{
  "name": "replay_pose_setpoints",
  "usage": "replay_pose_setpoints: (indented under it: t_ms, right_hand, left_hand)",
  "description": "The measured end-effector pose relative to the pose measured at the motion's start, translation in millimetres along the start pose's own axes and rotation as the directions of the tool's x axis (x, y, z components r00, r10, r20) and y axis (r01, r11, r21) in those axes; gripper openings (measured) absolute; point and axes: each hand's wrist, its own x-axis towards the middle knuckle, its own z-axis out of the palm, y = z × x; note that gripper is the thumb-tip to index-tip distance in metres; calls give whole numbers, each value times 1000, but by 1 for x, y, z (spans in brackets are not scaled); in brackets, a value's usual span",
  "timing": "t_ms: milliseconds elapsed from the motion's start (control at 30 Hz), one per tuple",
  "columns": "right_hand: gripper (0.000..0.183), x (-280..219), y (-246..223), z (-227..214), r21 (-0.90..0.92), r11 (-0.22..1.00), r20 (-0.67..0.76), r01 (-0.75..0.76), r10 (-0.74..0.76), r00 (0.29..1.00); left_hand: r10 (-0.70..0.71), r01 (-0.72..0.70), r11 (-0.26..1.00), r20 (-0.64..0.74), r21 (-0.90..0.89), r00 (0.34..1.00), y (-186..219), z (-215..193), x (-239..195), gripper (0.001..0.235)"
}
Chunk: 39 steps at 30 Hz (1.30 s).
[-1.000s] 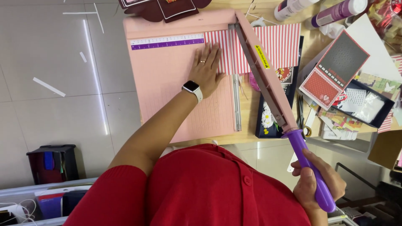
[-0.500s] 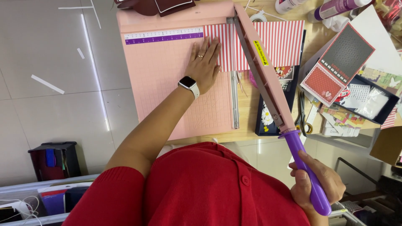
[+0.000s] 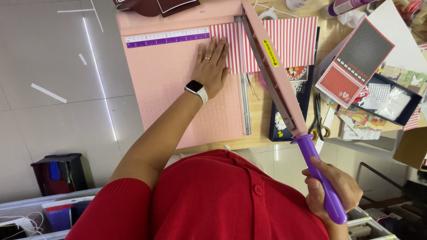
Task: Assembling a multi-layered explosion box by gluing components, sorting decorative papers, and cutting paper with a trimmer.
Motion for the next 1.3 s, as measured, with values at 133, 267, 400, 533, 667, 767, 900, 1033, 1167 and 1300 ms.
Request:
replay_pose_setpoints:
  t_ms: [133, 267, 400, 533, 667, 767, 900, 1033, 1167, 1300]
  right_hand:
    - [47, 4, -1, -5, 80, 996, 74, 39, -45, 996]
    - [53, 0, 5, -13, 110, 988, 113, 110, -122, 986]
    - [74, -7, -2, -21, 241, 968, 194, -67, 19, 981]
    - [86, -12, -9, -24, 324, 918, 273, -229, 141, 952]
    - [83, -7, -24, -24, 289, 926, 273, -243, 164, 948]
    - [82, -5, -32, -23, 246, 928, 273, -280, 211, 939]
    - [77, -7, -29, -23, 271, 926, 280, -261, 184, 942]
    - [79, -8, -32, -24, 259, 922, 303, -289, 206, 931]
    - [79, -6, -39, -28, 322, 861, 353, -392, 275, 894]
    - [62, 4, -44, -28, 261, 594, 526, -761, 574, 628]
  left_hand:
    - [-4, 5, 1000, -19, 18, 1000, 1, -2, -1, 66]
    - [0, 1, 1000, -16, 21, 1000, 3, -3, 0, 66]
    - [-35, 33, 998, 32, 49, 999, 6, -6, 0, 66]
    - [-44, 42, 998, 38, 36, 998, 6, -6, 0, 66]
    - [-58, 54, 998, 87, 43, 995, 11, -12, 2, 67]
    - [-68, 59, 995, 116, 86, 991, 13, -17, 1, 67]
    - [-63, 59, 997, 86, 56, 994, 11, -14, 4, 66]
    - [-70, 66, 997, 95, 42, 993, 11, -17, 0, 65]
    - [-51, 48, 997, 55, 60, 997, 7, -9, 1, 66]
    - [11, -1, 989, -65, 149, 998, 4, -11, 5, 66]
